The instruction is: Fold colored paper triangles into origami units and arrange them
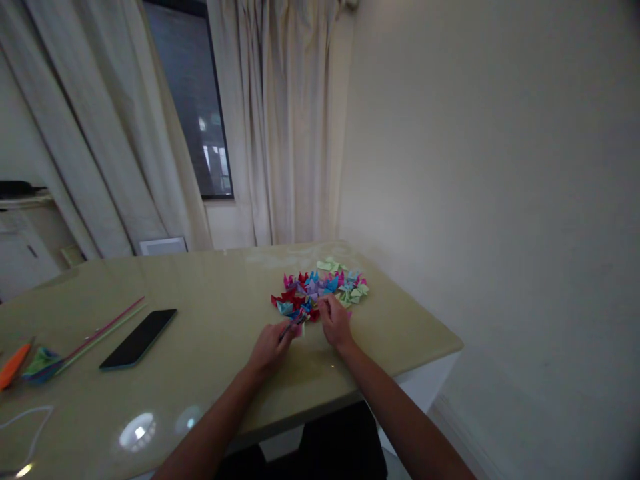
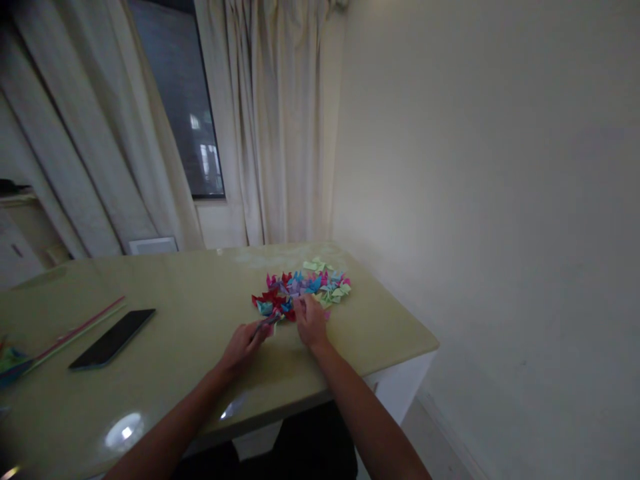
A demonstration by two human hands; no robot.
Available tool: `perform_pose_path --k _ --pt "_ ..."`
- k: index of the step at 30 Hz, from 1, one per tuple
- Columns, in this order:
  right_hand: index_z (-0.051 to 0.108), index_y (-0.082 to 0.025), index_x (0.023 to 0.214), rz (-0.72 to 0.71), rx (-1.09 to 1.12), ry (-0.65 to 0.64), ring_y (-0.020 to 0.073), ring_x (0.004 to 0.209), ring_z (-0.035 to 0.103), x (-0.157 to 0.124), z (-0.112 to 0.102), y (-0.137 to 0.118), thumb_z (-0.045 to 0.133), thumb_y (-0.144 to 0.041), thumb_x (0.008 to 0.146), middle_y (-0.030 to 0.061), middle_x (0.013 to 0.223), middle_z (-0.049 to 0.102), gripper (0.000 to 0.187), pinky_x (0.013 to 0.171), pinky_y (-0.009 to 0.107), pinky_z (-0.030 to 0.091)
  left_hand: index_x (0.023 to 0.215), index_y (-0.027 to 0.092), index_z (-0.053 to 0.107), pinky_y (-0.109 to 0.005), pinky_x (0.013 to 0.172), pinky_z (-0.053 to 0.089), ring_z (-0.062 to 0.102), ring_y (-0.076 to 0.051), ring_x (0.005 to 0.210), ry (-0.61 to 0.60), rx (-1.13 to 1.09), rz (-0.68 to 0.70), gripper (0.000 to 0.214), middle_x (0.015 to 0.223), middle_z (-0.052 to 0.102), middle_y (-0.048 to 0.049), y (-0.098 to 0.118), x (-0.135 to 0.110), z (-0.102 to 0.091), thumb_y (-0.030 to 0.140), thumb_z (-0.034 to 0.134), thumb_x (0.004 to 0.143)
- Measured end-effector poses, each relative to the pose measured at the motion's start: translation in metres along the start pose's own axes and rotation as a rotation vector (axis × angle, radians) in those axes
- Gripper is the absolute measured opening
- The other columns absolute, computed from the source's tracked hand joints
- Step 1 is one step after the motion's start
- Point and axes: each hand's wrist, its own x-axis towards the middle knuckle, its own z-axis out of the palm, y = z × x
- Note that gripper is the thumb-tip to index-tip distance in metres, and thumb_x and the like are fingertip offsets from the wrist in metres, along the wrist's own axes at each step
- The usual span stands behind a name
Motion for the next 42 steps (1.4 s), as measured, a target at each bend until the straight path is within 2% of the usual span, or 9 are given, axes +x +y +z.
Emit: perform_pose_path --k 7,13,17,23,28,31,35,38,42 --pt "0.056 -0.022 0.082 -0.032 -0.199 -0.089 0.0145 0.057 0.052 -0.005 0.006 0.0 0.052 -0.044 0.102 -0.0032 0.062 0.056 0.03 0.06 0.026 0.029 0.06 0.022 0.056 -0.03 0.059 0.029 0.051 -0.017 0.055 -0.007 0.097 0.032 0.069 0.054 0.052 -0.0023 -0.004 -0.001 0.005 0.064 0.02 0.101" --pt "0.056 -0.019 0.056 -0.178 -0.549 -0.351 0.0119 0.048 0.046 -0.009 0.012 0.002 0.06 -0.035 0.096 0.0002 0.051 0.057 0.044 0.056 0.03 0.017 0.058 0.024 0.048 -0.029 0.057 0.036 0.05 -0.016 0.055 0.121 -0.042 0.023 0.069 0.055 0.049 -0.0007 -0.013 -0.004 0.006 0.072 0.019 0.099" --pt "0.063 -0.018 0.056 -0.223 -0.635 -0.409 0.0107 0.048 0.049 -0.01 0.012 0.002 0.058 -0.029 0.098 0.0015 0.053 0.063 0.044 0.056 0.028 0.019 0.063 0.024 0.054 -0.03 0.059 0.043 0.053 -0.018 0.058 0.231 -0.103 -0.01 0.07 0.058 0.053 -0.0011 -0.018 -0.006 0.008 0.074 0.02 0.098" --pt "0.07 -0.018 0.061 -0.24 -0.663 -0.436 0.0122 0.051 0.054 -0.011 0.009 -0.003 0.064 -0.029 0.093 0.0035 0.058 0.069 0.035 0.056 0.029 0.017 0.063 0.023 0.056 -0.03 0.062 0.046 0.056 -0.018 0.061 0.248 -0.064 0.005 0.069 0.058 0.056 -0.0019 -0.014 -0.009 0.008 0.073 0.024 0.098" --pt "0.068 -0.018 0.061 -0.243 -0.65 -0.415 0.012 0.05 0.052 -0.013 0.008 -0.001 0.061 -0.031 0.095 0.0032 0.057 0.068 0.036 0.055 0.029 0.017 0.063 0.021 0.06 -0.027 0.058 0.041 0.057 -0.017 0.055 0.117 -0.053 0.092 0.071 0.056 0.057 -0.0027 -0.008 -0.011 0.001 0.069 0.022 0.101" --pt "0.058 -0.019 0.056 -0.239 -0.543 -0.331 0.0101 0.046 0.043 -0.014 0.01 0.006 0.056 -0.031 0.097 0.0001 0.05 0.058 0.043 0.055 0.028 0.018 0.071 0.021 0.065 -0.026 0.059 0.039 0.058 -0.015 0.056 -0.022 -0.013 0.241 0.062 0.061 0.062 -0.0025 -0.004 -0.021 -0.003 0.07 0.039 0.098" --pt "0.039 -0.021 0.051 -0.179 -0.298 -0.203 0.0093 0.043 0.033 -0.012 0.01 0.014 0.05 -0.038 0.099 -0.0039 0.045 0.04 0.052 0.053 0.028 0.019 0.071 0.022 0.061 -0.027 0.056 0.037 0.058 -0.016 0.056 -0.051 0.158 0.356 0.055 0.064 0.064 -0.0044 -0.002 -0.039 -0.006 0.075 0.055 0.088" --pt "0.028 -0.023 0.053 -0.104 -0.189 -0.173 0.0102 0.044 0.03 -0.009 0.008 0.013 0.045 -0.048 0.099 -0.0045 0.046 0.032 0.056 0.051 0.029 0.019 0.069 0.023 0.061 -0.027 0.055 0.039 0.06 -0.018 0.055 -0.059 0.191 0.312 0.056 0.063 0.065 -0.0058 0.0 -0.045 -0.005 0.073 0.048 0.091" --pt "0.024 -0.024 0.054 -0.071 -0.151 -0.162 0.0105 0.045 0.029 -0.007 0.006 0.009 0.045 -0.051 0.098 -0.0051 0.047 0.028 0.056 0.052 0.03 0.02 0.072 0.024 0.069 -0.028 0.062 0.047 0.066 -0.019 0.059 -0.055 0.064 0.29 0.067 0.064 0.069 -0.0065 0.004 -0.043 -0.005 0.067 0.026 0.101"
